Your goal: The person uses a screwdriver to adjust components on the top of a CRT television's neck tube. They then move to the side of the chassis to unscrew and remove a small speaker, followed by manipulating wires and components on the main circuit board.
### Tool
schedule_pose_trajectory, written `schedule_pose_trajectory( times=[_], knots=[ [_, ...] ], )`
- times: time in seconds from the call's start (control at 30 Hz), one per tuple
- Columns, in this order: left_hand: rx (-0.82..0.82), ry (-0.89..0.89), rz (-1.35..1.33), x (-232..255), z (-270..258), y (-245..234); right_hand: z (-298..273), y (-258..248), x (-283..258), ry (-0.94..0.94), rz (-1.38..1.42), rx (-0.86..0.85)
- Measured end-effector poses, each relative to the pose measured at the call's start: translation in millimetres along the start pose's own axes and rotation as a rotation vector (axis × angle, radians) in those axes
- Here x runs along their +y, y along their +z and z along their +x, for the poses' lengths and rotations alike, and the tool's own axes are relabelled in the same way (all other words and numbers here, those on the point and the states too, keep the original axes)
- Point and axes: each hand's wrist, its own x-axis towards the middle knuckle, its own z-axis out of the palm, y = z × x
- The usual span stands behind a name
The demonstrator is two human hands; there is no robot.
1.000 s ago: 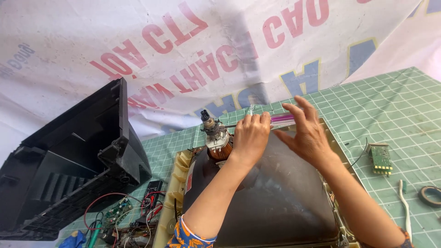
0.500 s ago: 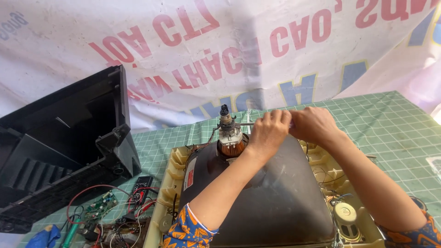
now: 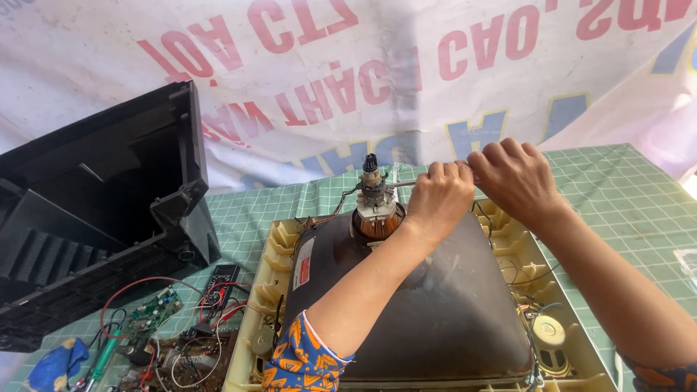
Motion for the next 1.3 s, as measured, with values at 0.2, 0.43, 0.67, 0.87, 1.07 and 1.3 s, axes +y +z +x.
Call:
schedule_pose_trajectory(
  times=[0.2,0.43,0.67,0.87,1.07,1.3],
  knots=[
    [-0.068,-0.002,-0.042,7.1,-7.0,4.4,-7.8,12.4,-8.8,0.130,0.120,-0.066],
    [-0.066,0.025,-0.035,1.6,-9.8,0.2,7.1,3.7,-11.9,0.202,0.225,-0.164],
    [-0.070,0.069,-0.001,-6.2,-13.2,6.7,43.2,-39.5,-5.4,0.220,0.395,-0.569],
    [-0.092,0.029,0.031,-2.8,-5.4,8.5,33.2,-11.6,-7.0,0.099,0.218,-0.325],
    [-0.159,-0.073,-0.106,-0.4,1.4,7.9,12.3,28.0,-16.9,0.078,-0.075,0.193],
    [-0.065,-0.072,-0.058,3.0,-7.8,8.0,56.3,-48.7,-10.2,0.112,0.160,-0.643]
  ],
)
